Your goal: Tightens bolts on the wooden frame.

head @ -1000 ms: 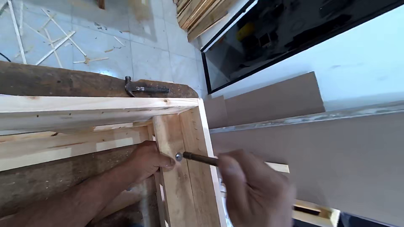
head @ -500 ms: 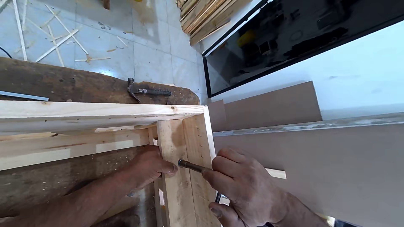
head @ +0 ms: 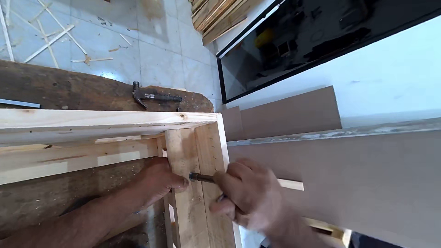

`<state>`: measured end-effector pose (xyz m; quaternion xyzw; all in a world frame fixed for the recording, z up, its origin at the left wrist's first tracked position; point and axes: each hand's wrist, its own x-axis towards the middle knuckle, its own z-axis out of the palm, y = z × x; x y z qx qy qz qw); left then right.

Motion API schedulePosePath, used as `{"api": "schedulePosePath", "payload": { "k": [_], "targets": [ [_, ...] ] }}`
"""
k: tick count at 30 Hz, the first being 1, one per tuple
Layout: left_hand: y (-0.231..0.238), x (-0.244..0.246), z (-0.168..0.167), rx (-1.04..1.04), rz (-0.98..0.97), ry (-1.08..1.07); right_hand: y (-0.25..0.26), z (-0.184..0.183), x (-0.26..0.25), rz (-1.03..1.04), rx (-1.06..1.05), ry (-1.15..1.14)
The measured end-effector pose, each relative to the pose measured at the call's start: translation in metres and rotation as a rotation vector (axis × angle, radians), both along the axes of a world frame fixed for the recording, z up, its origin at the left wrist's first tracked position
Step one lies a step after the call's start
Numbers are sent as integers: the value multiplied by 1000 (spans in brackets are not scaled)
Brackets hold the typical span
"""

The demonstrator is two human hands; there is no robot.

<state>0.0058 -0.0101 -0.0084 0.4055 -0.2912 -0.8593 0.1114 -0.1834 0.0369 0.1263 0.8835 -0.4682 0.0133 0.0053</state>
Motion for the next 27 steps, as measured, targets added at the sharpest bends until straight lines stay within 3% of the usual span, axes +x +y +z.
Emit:
{"api": "schedulePosePath", "payload": {
  "k": [3,4,6,8,11,15,20,27],
  "targets": [
    [1,-1,-2,-26,-7,-22,19,-7,65,-802,-133,3],
    [1,-2,0,-23,-6,-37,15,-4,79,-968,-128,32],
    [2,-1,3,-18,-2,-47,12,2,87,-1086,-45,48],
    [4,-1,2,-32,11,-12,21,8,70,-950,-43,-1],
    [3,0,-2,-21,27,28,35,29,29,-515,-74,-190],
    [4,-1,-3,-2,22,18,29,25,-10,-105,-7,-113],
    [2,1,-3,2,26,24,10,10,-23,144,106,-18],
    [0,0,-1,-11,-15,15,-9,15,-29,377,200,29]
  ]
}}
